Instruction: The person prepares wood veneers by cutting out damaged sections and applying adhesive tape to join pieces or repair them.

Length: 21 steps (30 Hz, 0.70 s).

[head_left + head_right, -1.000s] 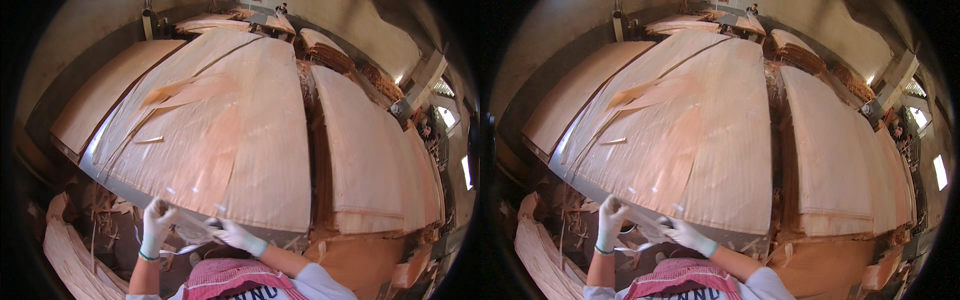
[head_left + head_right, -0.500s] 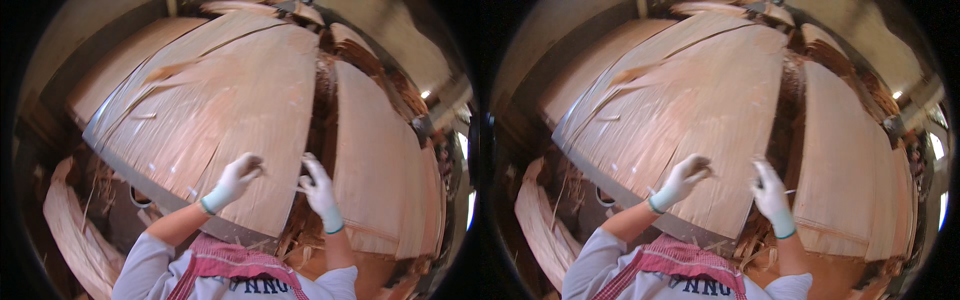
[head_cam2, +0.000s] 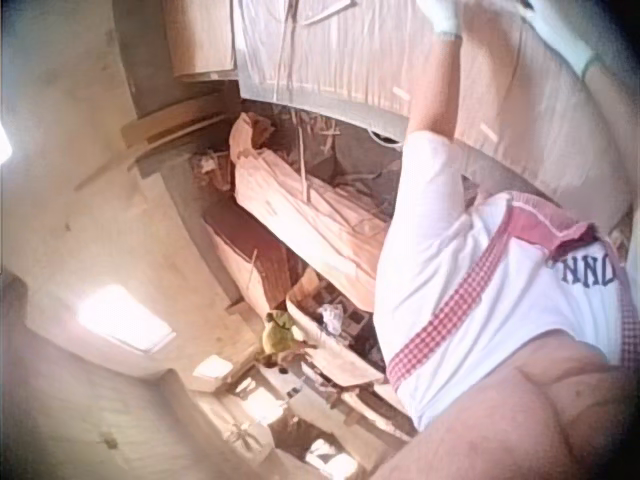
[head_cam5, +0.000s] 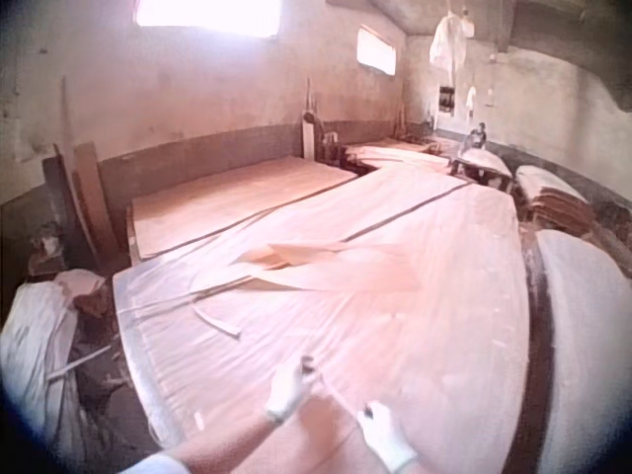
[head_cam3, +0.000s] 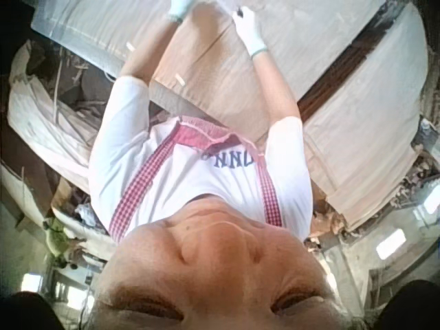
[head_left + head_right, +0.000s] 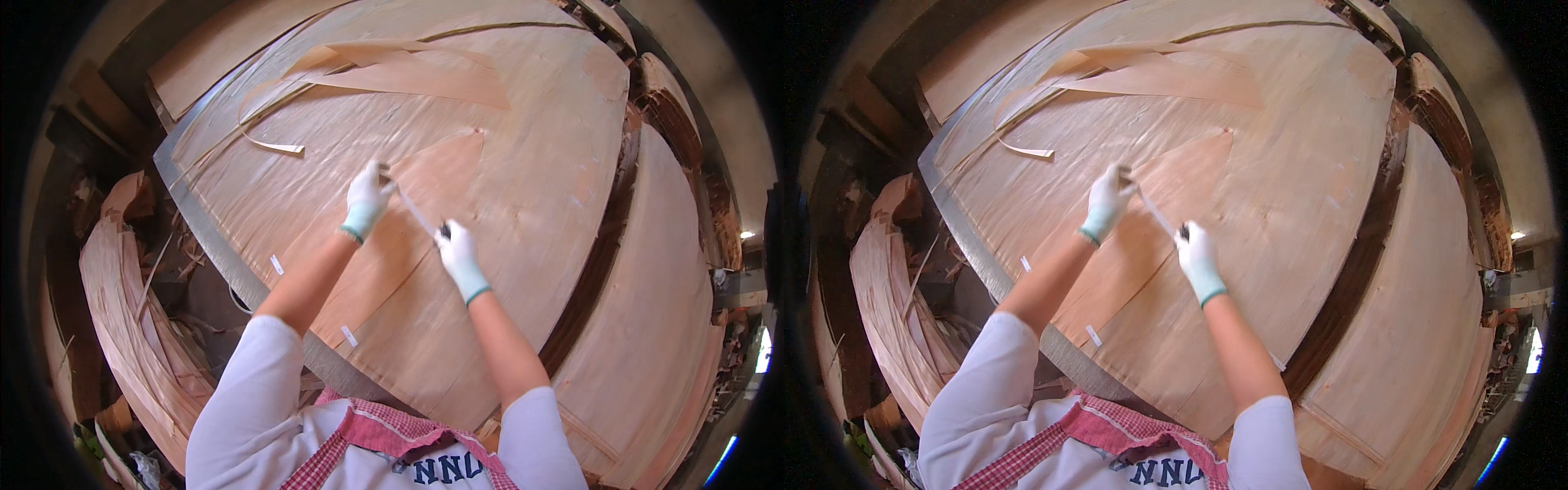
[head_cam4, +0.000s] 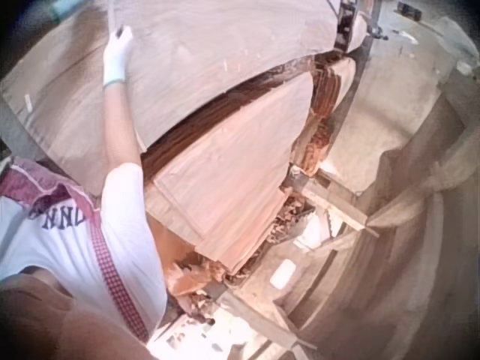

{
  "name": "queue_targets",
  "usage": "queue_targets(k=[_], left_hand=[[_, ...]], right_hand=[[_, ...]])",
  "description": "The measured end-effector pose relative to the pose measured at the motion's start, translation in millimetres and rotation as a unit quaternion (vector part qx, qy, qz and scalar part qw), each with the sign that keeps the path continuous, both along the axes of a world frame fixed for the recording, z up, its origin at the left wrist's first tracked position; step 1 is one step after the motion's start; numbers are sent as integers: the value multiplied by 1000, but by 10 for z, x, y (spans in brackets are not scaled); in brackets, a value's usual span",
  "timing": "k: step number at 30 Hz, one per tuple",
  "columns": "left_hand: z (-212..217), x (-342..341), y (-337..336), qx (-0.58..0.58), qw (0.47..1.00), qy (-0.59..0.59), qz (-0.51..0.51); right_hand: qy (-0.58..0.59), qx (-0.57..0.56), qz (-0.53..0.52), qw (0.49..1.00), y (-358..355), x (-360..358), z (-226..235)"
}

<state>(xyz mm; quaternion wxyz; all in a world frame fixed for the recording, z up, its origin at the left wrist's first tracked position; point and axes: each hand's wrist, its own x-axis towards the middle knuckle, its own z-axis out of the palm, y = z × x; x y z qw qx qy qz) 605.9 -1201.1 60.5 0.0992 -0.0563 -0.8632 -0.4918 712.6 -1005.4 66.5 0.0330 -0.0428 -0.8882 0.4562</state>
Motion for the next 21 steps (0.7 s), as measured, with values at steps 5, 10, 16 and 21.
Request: queue_targets(k=[5,10,16,21], left_hand=[[-196,-853,259,-151,984,87,25],[-387,-780,355,-208,958,194,32],[-256,-649,496,-279,948,146,-54],[-318,85,986,-255,892,187,-322]], right_hand=[[-206,-212,-108,949,-106,-789,-121],[-153,-103,-98,978,-38,-868,-378],[-135,133,-56,980,774,-1082,-242],[-282,-154,-139,937,889,-651,-23]])
